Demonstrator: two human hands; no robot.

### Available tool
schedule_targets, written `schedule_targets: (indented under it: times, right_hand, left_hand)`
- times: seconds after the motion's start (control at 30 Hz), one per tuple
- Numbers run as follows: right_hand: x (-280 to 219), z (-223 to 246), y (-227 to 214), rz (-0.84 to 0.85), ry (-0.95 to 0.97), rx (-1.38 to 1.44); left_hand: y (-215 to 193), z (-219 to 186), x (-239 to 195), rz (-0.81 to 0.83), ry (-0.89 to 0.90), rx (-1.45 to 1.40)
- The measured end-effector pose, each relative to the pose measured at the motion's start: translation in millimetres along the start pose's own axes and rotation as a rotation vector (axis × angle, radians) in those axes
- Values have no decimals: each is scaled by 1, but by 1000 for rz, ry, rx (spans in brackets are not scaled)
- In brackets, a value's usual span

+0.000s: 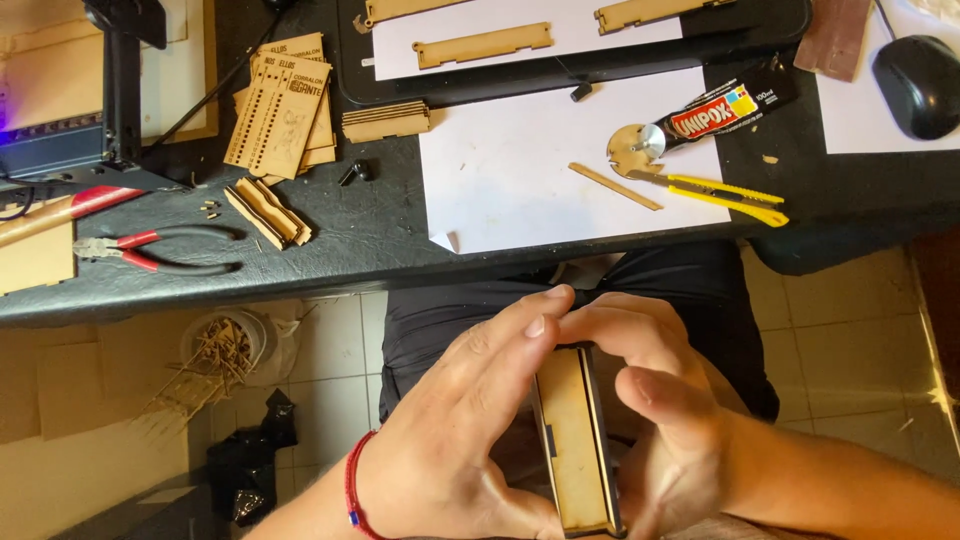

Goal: Assembling a laser-cut wooden box by applying glue to the edges and fitting the interlocking pieces together.

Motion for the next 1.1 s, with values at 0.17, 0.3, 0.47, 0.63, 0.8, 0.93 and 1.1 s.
schedule_targets:
  times: [0.17, 0.3, 0.47, 0.63, 0.8, 0.93, 1.1]
  right_hand:
    - [12, -1, -2, 47, -11, -17]
    - [16, -5, -1, 54, 74, 3]
    - [19, -13, 2, 208, 183, 92]
    - [27, -17, 10, 258, 341, 265]
    - [21, -30, 12, 243, 569, 356]
    - [20, -32, 11, 222, 590, 406]
    - [9, -38, 12, 430, 502, -87]
  left_hand:
    - [9, 9, 9, -31, -39, 7]
    - [11, 20, 9, -15, -118, 2]
    - [3, 25, 26, -94, -134, -153]
    - [7, 43, 10, -91, -343, -68]
    - [13, 50, 10, -163, -293, -329]
    - [14, 48, 8, -165, -294, -322]
    - [0, 47, -7, -530, -118, -591]
Point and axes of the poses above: each hand's wrist, its own x-axis towards the middle knuckle, its own y-axis out of the palm, z = x × y, the point moved 5 cm from there along x, towards the middle knuckle, and after that the axes turned 5 degrees about y, right-handed, at the moved point
